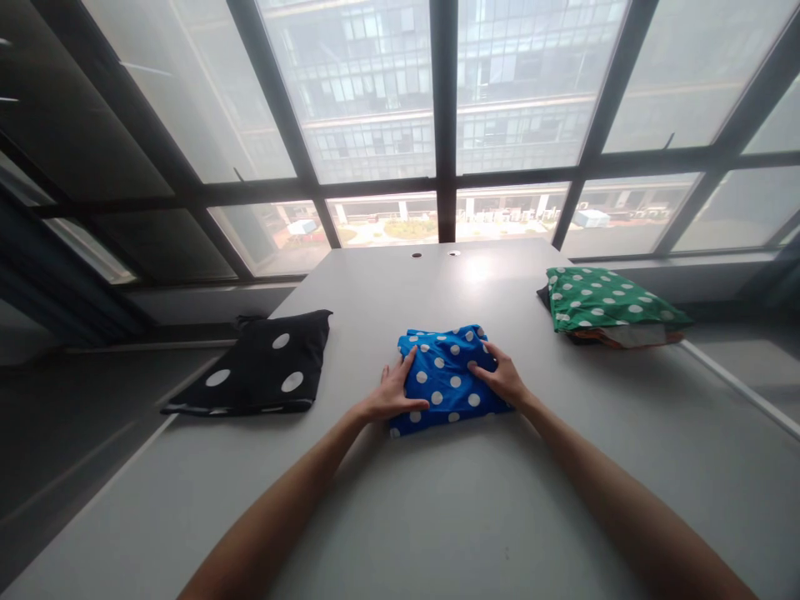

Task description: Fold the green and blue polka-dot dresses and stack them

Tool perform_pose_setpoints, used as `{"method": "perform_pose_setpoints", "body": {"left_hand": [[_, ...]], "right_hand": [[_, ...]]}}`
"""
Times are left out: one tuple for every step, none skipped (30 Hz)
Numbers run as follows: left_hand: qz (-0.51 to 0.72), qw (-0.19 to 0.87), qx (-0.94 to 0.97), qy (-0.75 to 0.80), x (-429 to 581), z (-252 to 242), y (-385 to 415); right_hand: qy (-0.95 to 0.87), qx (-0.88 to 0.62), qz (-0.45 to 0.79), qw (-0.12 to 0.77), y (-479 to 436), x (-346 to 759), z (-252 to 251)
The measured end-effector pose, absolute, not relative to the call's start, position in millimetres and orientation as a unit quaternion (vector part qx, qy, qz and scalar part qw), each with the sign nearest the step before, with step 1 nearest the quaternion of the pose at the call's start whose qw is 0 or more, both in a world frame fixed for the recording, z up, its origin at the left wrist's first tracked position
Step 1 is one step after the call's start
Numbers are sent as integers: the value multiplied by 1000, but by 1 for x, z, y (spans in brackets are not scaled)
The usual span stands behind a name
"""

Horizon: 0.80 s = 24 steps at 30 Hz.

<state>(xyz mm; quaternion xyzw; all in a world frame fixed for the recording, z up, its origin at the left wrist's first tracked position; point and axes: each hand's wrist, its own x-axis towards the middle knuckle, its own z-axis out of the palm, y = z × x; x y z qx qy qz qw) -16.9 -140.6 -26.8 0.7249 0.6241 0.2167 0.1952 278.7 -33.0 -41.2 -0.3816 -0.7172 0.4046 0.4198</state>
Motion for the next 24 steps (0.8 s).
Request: {"method": "perform_pose_setpoints", "body": {"left_hand": [[192,208,740,610,-24,-22,-141],[175,218,750,600,-29,-17,-141],[165,220,755,596,-33,-13,-141],[162,213,754,600,-36,-10,-140],[168,191,747,614,-36,-8,-138],[183,153,731,640,-33,-6,-136],[209,101,706,669,-29,-6,-134],[241,44,678,693,-24,-7,-131],[277,-5,654,704,-17,-9,-129],[315,-35,638,702,-11,-11,-127],[352,-41,630,691,-4,-15,-125],[389,-21,627,674,2,-19,-124],[423,22,623,658,7,-23,-124],[451,83,614,642,10,-27,-124],[472,148,600,629,13,-29,-124],[487,205,585,616,15,-30,-125],[496,243,574,604,15,-29,-126],[502,261,572,594,16,-27,-127],[509,260,572,588,16,-23,-128],[517,248,572,586,18,-19,-127],[523,236,570,588,20,-14,-124],[524,231,568,592,24,-10,-120],[516,233,566,599,28,-6,-113],[498,235,570,610,35,-5,-105]], "right_hand": [[-720,-392,378,431,-33,277,-45],[-722,-401,358,436,-34,276,-48],[-721,-408,346,440,-34,274,-51],[-719,-411,341,445,-33,273,-53],[-716,-408,341,452,-33,273,-54],[-714,-402,341,460,-32,272,-55],[-712,-396,338,471,-32,272,-55],[-712,-390,330,483,-32,272,-54],[-714,-382,318,494,-33,271,-54],[-720,-373,303,501,-35,270,-53],[-730,-361,286,506,-38,268,-51],[-744,-344,270,505,-42,266,-50],[-761,-322,256,501,-47,263,-49],[-781,-297,246,490,-54,259,-47],[-803,-270,240,473,-60,254,-46],[-824,-242,240,453,-67,250,-45],[-842,-215,245,429,-73,246,-43],[-858,-191,254,404,-79,243,-42],[-870,-170,265,379,-83,240,-41],[-880,-153,276,354,-87,239,-40],[-888,-139,286,331,-89,238,-39],[-895,-130,294,310,-90,238,-37],[-901,-125,297,291,-90,239,-35],[-905,-125,297,276,-90,240,-34]]}}
